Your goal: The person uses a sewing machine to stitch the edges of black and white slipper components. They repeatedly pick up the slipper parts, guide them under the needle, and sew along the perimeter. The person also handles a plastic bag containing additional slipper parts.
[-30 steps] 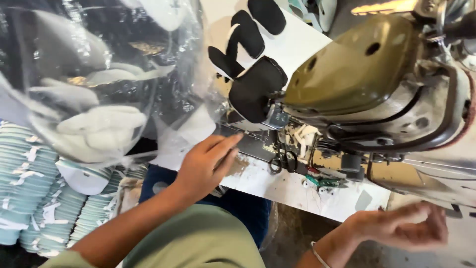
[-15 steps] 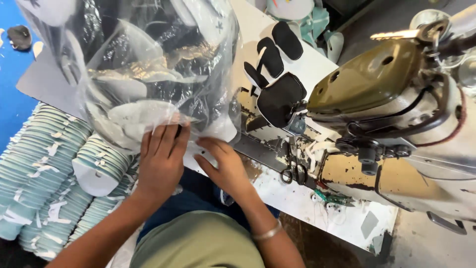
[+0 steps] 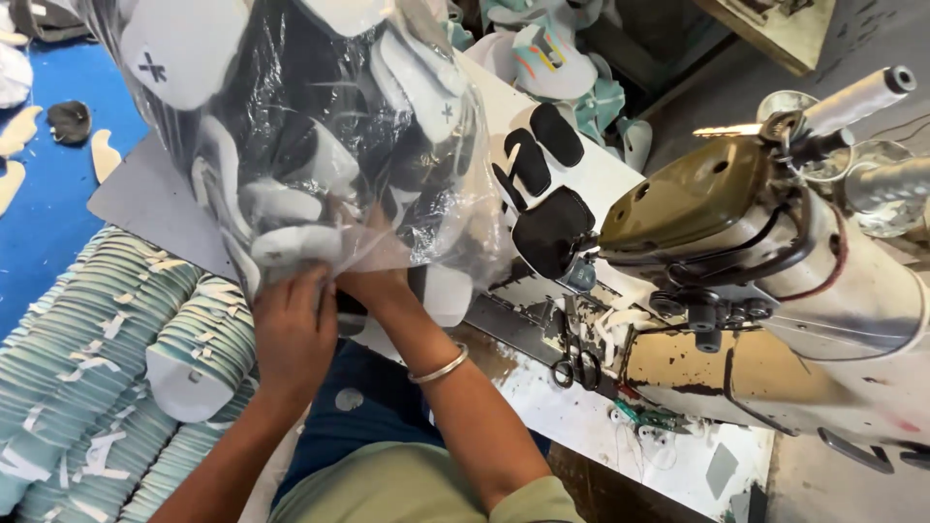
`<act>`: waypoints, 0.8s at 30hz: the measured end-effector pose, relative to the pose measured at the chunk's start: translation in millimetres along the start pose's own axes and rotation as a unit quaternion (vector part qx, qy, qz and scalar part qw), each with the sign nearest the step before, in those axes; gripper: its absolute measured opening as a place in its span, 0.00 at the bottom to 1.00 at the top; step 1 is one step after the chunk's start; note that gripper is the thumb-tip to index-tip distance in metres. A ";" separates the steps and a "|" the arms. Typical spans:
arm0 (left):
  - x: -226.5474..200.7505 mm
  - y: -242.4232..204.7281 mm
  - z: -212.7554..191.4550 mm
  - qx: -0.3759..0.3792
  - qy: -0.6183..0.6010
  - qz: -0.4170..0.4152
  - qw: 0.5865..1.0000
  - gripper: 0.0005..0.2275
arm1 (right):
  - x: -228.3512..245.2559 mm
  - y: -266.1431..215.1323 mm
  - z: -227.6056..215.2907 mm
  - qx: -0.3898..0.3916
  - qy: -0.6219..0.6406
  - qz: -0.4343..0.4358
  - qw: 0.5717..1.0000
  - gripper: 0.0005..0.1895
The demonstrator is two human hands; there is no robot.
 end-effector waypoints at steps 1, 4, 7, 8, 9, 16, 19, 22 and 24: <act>0.4 -0.1 0.0 0.000 -0.004 0.002 1.000 0.17 | -12.6 -7.0 6.3 -0.003 -0.002 0.003 1.000 0.52; 11.9 0.7 11.0 0.054 -0.070 -0.058 0.994 0.07 | -37.4 -32.2 -17.7 -0.205 0.194 -0.146 0.948 0.44; 12.5 -3.2 0.1 0.015 -0.138 -0.065 0.988 0.06 | -100.0 -51.7 -10.9 -0.233 0.175 -0.121 0.949 0.34; 13.9 -6.2 3.1 0.025 -0.134 -0.075 0.988 0.06 | -122.9 -61.5 -13.3 -0.258 0.162 -0.102 0.947 0.26; 14.9 -4.6 6.8 0.032 -0.131 -0.081 0.988 0.06 | -145.7 -68.2 -19.6 -0.288 0.148 -0.086 0.942 0.19; -43.3 -24.3 3.8 -0.005 -0.089 0.025 0.996 0.16 | -119.0 -132.4 -29.8 -0.329 0.069 -0.028 0.941 0.18; -52.1 -52.7 21.6 0.029 -0.139 0.043 0.989 0.17 | -129.3 -157.6 -21.9 -0.372 0.075 0.006 0.925 0.15; -45.9 -80.2 52.5 0.112 -0.203 -0.009 0.973 0.15 | -131.2 -188.3 -27.9 -0.409 0.066 0.026 0.910 0.10; -44.0 -110.4 92.9 0.290 -0.364 -0.133 0.875 0.14 | -133.1 -208.0 -24.7 -0.375 0.165 0.018 0.912 0.07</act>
Point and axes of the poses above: each hand's wrist, its own y-axis towards the middle knuckle, its own z-axis out of the palm, x = y × z, the point moved 9 cm from there along y, towards the middle knuckle, and after that the axes turned 3 degrees about -x, right-handed, at the moved point
